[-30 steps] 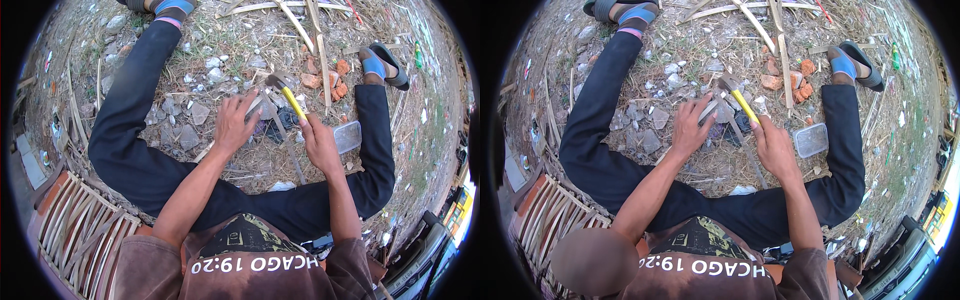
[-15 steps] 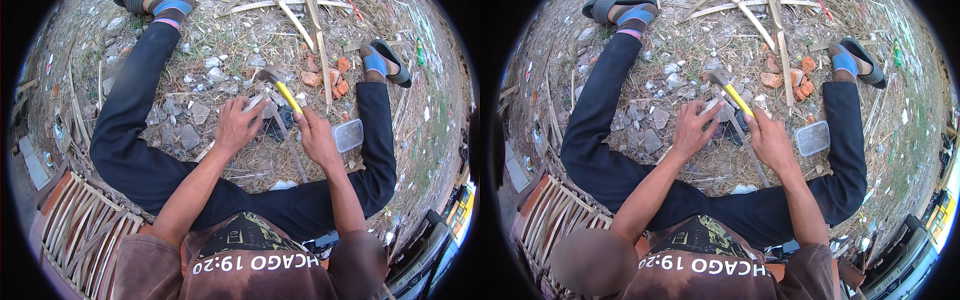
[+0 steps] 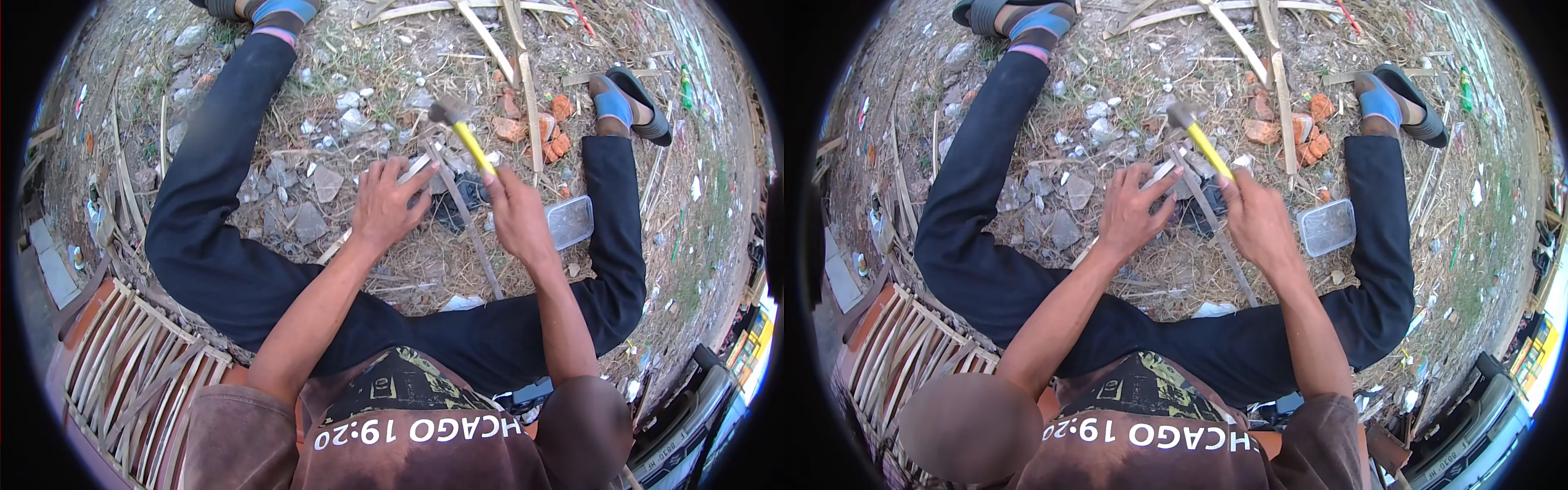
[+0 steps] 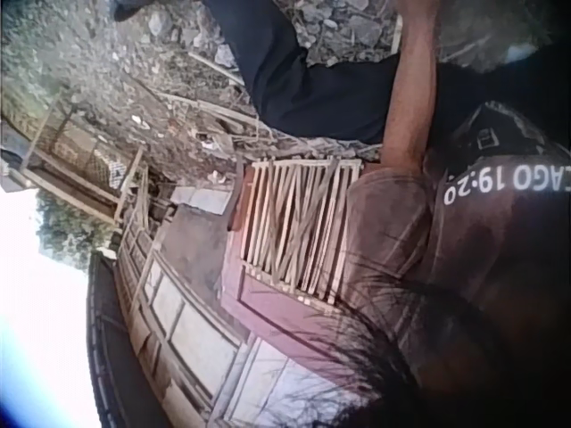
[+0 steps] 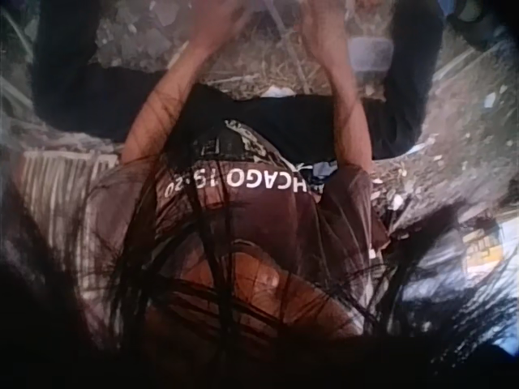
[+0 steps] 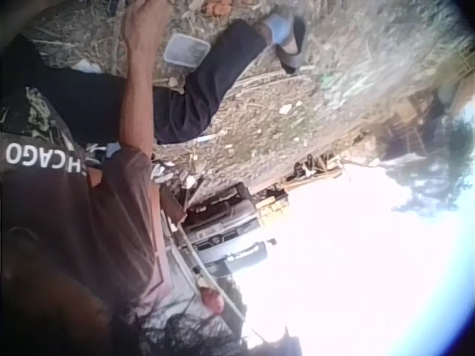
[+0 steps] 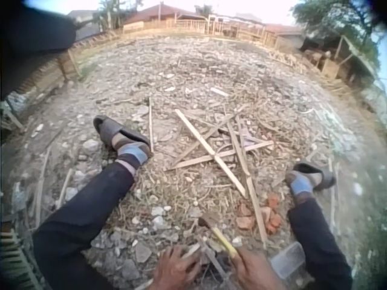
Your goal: The person is hammering a small piece of wood on a stone base while sitting on the ground in an outdoor yard.
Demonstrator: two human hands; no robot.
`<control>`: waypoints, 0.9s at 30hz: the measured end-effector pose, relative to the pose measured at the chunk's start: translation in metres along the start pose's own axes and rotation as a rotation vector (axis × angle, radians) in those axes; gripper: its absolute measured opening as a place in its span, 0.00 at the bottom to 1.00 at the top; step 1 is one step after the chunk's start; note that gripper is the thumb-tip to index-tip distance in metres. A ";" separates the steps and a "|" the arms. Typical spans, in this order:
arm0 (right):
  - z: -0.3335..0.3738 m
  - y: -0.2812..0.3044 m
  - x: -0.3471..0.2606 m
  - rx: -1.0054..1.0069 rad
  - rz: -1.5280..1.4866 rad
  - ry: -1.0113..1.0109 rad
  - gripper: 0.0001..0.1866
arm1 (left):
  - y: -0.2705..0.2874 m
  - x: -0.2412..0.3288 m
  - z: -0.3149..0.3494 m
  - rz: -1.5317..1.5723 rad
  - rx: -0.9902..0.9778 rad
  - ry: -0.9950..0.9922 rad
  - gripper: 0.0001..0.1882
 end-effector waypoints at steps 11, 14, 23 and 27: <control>0.004 0.000 -0.001 -0.002 -0.038 -0.011 0.16 | 0.001 0.001 0.006 -0.097 -0.051 0.009 0.28; 0.001 0.011 -0.013 0.004 -0.097 -0.005 0.17 | 0.000 0.000 0.007 -0.117 -0.002 -0.021 0.29; 0.002 0.005 -0.011 -0.086 -0.008 0.008 0.17 | -0.003 0.000 0.009 -0.152 -0.023 -0.015 0.30; 0.008 -0.007 0.007 -0.126 0.118 -0.008 0.17 | -0.005 0.000 0.009 -0.146 -0.025 -0.028 0.31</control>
Point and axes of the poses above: each hand's wrist, its own z-axis away from the middle knuckle, its own y-axis out of the back of the hand, x = y × z, the point moved 1 cm from there along -z, towards the middle knuckle, and after that the axes turned 14 degrees about y, right-handed, at the moved point
